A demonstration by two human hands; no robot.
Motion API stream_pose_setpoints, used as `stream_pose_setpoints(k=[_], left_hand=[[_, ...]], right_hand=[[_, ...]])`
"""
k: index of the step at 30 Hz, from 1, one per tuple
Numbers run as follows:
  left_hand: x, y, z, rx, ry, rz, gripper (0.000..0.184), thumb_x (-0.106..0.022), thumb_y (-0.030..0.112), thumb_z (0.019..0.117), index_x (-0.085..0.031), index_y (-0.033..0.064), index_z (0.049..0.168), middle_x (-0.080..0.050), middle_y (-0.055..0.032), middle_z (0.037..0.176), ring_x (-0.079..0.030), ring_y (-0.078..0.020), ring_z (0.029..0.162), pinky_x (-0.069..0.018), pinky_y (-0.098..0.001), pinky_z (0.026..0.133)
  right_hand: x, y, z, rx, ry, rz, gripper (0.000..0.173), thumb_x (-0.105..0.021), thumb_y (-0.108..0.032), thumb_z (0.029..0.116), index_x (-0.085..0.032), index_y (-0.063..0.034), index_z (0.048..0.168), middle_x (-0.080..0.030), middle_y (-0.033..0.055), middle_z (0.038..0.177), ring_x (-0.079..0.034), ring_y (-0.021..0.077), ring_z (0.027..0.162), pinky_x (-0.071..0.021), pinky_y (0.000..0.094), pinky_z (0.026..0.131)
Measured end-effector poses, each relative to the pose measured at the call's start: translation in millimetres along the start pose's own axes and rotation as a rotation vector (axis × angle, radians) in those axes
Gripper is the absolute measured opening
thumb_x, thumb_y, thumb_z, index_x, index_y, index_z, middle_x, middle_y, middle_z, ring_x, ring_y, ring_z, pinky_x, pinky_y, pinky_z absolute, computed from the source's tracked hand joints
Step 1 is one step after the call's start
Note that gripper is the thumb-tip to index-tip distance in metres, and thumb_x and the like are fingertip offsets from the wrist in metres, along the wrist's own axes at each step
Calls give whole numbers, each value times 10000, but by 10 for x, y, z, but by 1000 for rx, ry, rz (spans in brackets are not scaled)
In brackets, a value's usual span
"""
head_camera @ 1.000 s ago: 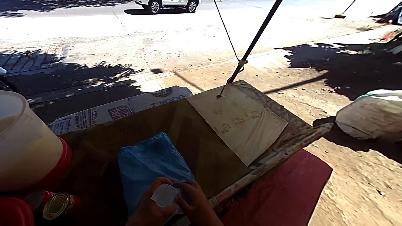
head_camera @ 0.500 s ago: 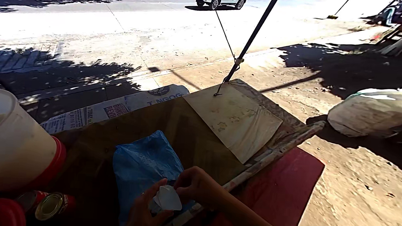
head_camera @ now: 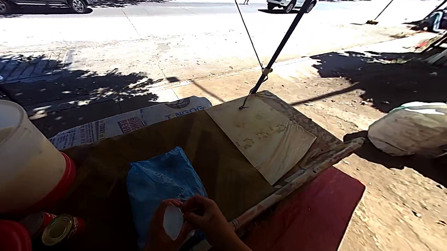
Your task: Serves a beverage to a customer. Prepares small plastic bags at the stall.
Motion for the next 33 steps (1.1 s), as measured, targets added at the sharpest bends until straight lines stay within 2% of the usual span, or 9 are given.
stream_pose_setpoints(k=[3, 6, 12, 16, 19, 21, 24, 27, 33], left_hand=[[-6, -118, -22, -24, 39, -19, 524, -839, 125, 710, -612, -77, 1137, -713, -145, 1085, -677, -206, 1097, -546, -370, 1009], [-5, -167, 18, -8, 59, -68, 503, -816, 70, 698, -608, -83, 1129, -714, -130, 1070, -683, -181, 1065, -565, -333, 968], [-83, -281, 75, 71, 80, -95, 552, -859, 98, 679, -615, -95, 1136, -713, -123, 1050, -685, -156, 1025, -566, -307, 946], [-193, -435, 92, 137, 117, -27, 667, -901, 213, 631, -627, -98, 1154, -713, -145, 1056, -671, -185, 1036, -532, -354, 978], [-236, -543, 44, 152, 128, 33, 740, -909, 235, 617, -616, -142, 1182, -709, -196, 1088, -659, -237, 1068, -502, -401, 1013], [-262, -572, 64, 153, 132, 52, 744, -902, 231, 615, -611, -150, 1185, -706, -212, 1102, -653, -263, 1083, -487, -424, 1029], [-313, -561, 96, 165, 152, 81, 702, -890, 187, 618, -626, -148, 1174, -707, -216, 1104, -649, -277, 1086, -473, -439, 1032], [-382, -659, 127, 150, 166, 110, 704, -868, 253, 626, -638, -144, 1160, -710, -214, 1105, -645, -302, 1093, -453, -473, 1041], [-478, -829, 43, 116, 129, 220, 618, -864, 206, 633, -670, -120, 1121, -720, -220, 1067, -660, -371, 1055, -464, -538, 1019]], right_hand=[[-45, 123, 27, -42, 56, 86, 73, -661, -2, 933, -671, -4, 1005, -710, 71, 922, -709, 145, 777, -626, 318, 737], [-79, 179, 70, -52, 97, 142, 68, -655, -2, 944, -682, 5, 1006, -720, 79, 921, -716, 155, 781, -627, 322, 743], [-64, 207, 69, 4, 178, 194, 93, -620, 16, 956, -704, 16, 994, -728, 95, 912, -727, 179, 806, -640, 348, 756], [-6, 257, 25, 76, 227, 112, 153, -604, 20, 949, -718, 16, 1050, -742, 88, 944, -727, 155, 839, -627, 338, 804], [-2, 330, -24, 115, 227, -10, 226, -609, 14, 932, -708, 30, 1135, -738, 97, 1046, -706, 124, 962, -585, 302, 887], [-7, 338, -26, 142, 217, -46, 274, -615, 23, 931, -670, 50, 1199, -718, 128, 1125, -694, 142, 1043, -578, 309, 925], [-13, 377, -4, 166, 229, -78, 379, -652, 25, 897, -618, 67, 1272, -681, 161, 1198, -681, 185, 1097, -584, 339, 936], [30, 397, 43, 166, 229, -131, 479, -702, 6, 847, -594, 79, 1308, -648, 192, 1248, -666, 218, 1134, -578, 358, 961], [92, 592, 93, 186, 227, -199, 545, -820, -47, 798, -600, 118, 1268, -628, 230, 1236, -677, 228, 1097, -592, 341, 937]])
Point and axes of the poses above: each hand's wrist, its own z-axis towards the middle knuckle, its own x-axis out of the back of the hand, y = z × x, the point moved 3 cm from there along z, towards the middle knuckle
